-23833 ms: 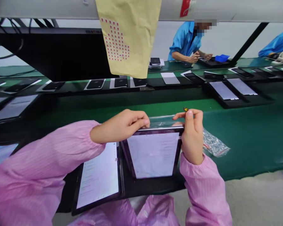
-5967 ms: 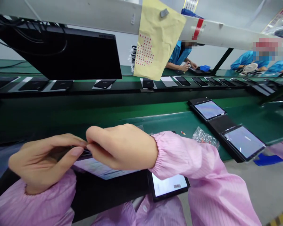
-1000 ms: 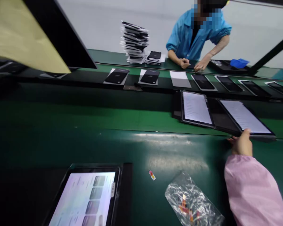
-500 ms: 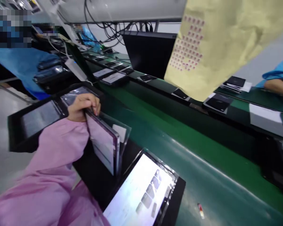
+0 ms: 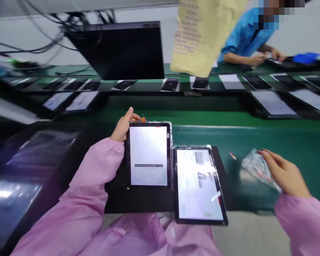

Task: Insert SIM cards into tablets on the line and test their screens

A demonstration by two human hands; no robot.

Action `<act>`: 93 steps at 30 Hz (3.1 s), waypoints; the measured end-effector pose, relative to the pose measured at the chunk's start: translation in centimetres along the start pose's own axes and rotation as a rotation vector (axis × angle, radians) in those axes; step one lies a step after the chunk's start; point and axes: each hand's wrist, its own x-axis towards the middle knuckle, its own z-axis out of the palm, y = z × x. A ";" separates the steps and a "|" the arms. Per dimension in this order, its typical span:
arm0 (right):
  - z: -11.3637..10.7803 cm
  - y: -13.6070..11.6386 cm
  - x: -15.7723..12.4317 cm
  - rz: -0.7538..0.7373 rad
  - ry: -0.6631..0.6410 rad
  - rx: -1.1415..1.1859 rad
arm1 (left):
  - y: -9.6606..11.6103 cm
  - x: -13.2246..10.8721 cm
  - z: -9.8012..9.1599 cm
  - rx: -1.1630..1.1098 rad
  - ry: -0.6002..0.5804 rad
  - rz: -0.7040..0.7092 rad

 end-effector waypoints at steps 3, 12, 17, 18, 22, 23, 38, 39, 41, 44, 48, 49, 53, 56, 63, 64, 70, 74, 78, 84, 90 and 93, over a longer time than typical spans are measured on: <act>3.1 -0.3 -4.0 0.072 -0.106 0.123 | -3.4 1.1 0.7 0.144 -0.081 -0.095; 6.6 -1.0 -1.9 -0.073 -0.155 0.153 | -6.5 1.1 -3.0 0.325 -0.335 -0.077; 8.8 -1.4 2.5 -0.070 -0.283 0.125 | -5.2 3.4 -2.6 0.593 -0.532 -0.049; 8.9 -1.4 2.9 -0.057 -0.321 0.131 | -4.8 3.5 -2.4 0.649 -0.521 -0.020; 7.6 -2.1 3.7 -0.003 -0.461 0.206 | -3.2 2.0 1.4 0.766 -0.401 0.183; 7.1 -2.5 3.7 0.006 -0.480 0.240 | -2.9 1.2 3.2 0.787 -0.436 0.261; 5.3 -11.2 0.6 -0.044 -0.190 0.896 | -3.2 -1.7 14.4 0.815 -1.045 0.286; 5.1 -11.6 0.3 -0.057 -0.153 0.916 | -2.7 -1.7 14.6 0.798 -1.065 0.272; 4.7 -12.4 -0.7 -0.091 -0.050 0.935 | -1.4 -2.0 14.9 0.743 -1.097 0.269; 4.0 -13.2 -2.7 -0.185 0.137 0.895 | 0.9 -2.9 15.3 0.615 -1.189 0.338; 3.2 -13.8 -4.1 -0.294 0.188 0.827 | 2.9 -3.9 15.9 0.548 -1.325 0.495; 3.0 -13.9 -4.1 -0.289 0.172 0.812 | 3.2 -4.0 16.1 0.553 -1.333 0.515; 2.6 -14.2 -3.3 -0.231 0.108 0.770 | 3.4 -4.4 16.8 0.566 -1.308 0.510; 3.1 -14.5 -2.8 -0.228 0.090 0.794 | 3.0 -4.4 17.0 0.555 -1.282 0.503; 4.7 -14.8 -1.9 -0.238 -0.027 0.846 | 2.0 -3.9 17.1 0.504 -1.244 0.516; 4.7 -14.6 -1.8 -0.233 -0.058 0.841 | 1.9 -3.8 17.1 0.498 -1.248 0.517; 4.3 -14.0 -0.9 -0.146 -0.193 0.873 | 1.0 -3.0 17.5 0.501 -1.251 0.519; 4.5 -13.9 -0.5 -0.091 -0.234 0.893 | 0.3 -2.5 17.6 0.505 -1.241 0.501; 5.1 -13.7 -0.1 -0.081 -0.299 0.912 | -0.6 -1.9 17.7 0.476 -1.230 0.478; 6.3 -13.6 0.5 -0.082 -0.361 0.940 | -1.4 -0.9 18.9 0.445 -1.363 0.416; 6.8 -13.3 0.9 -0.060 -0.397 0.953 | -2.7 -0.2 18.9 0.431 -1.301 0.373; 6.9 -13.0 1.0 -0.040 -0.405 0.962 | -3.2 -0.2 18.6 0.409 -1.242 0.373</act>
